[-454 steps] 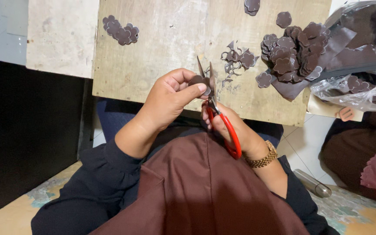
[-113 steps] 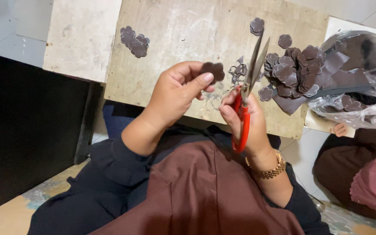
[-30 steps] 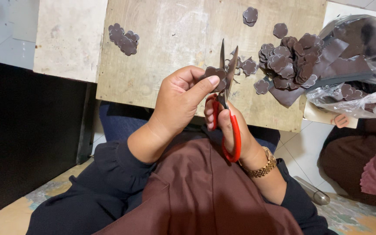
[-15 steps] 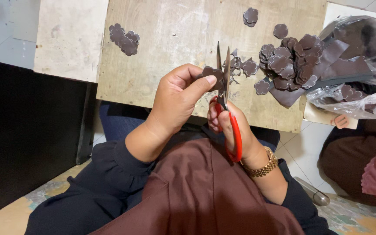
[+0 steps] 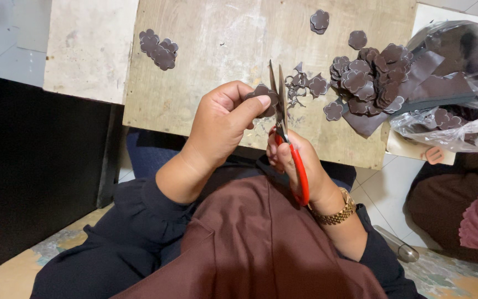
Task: The person uses red-handled scissors to trim the edges of dark brown flower-shaped pieces. They hold each piece in the left hand and cut with the right hand, placing finished pieces on a wooden board. A second person is visible nearby using a phone.
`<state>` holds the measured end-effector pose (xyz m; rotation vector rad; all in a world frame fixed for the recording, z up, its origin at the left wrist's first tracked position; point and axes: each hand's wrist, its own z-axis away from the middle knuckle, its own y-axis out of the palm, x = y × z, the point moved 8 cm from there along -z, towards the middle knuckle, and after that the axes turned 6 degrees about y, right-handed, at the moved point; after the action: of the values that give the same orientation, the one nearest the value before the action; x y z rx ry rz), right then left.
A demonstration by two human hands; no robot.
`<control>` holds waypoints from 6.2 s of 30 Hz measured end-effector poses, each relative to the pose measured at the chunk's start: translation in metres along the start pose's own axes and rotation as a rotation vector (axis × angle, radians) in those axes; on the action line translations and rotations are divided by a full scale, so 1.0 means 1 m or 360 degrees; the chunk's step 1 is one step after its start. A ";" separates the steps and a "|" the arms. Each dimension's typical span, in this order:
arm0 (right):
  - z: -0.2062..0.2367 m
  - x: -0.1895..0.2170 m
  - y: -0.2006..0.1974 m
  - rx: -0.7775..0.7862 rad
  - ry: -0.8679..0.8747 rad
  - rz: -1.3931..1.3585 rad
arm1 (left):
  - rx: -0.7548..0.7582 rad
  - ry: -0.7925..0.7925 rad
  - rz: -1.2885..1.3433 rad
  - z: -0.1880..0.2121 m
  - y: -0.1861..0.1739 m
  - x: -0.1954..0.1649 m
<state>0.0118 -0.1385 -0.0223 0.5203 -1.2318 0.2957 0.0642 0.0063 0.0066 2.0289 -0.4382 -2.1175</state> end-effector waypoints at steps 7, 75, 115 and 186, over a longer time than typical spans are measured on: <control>0.001 -0.003 -0.003 -0.0024 0.0050 0.0076 | 0.0018 -0.0038 -0.0058 -0.002 -0.005 0.003; 0.002 -0.014 -0.004 0.0028 0.0114 0.0113 | 0.0009 -0.0048 -0.0192 -0.005 -0.013 0.005; 0.001 -0.022 0.000 0.0104 0.0062 -0.0062 | 0.0109 0.0052 -0.0514 0.001 0.001 -0.004; 0.002 -0.025 0.003 0.0331 0.0012 0.0072 | 0.0335 -0.0111 -0.0651 0.001 -0.006 0.000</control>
<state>0.0007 -0.1359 -0.0450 0.6701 -1.2131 0.4674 0.0633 0.0121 0.0048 2.3328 -0.2837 -2.4731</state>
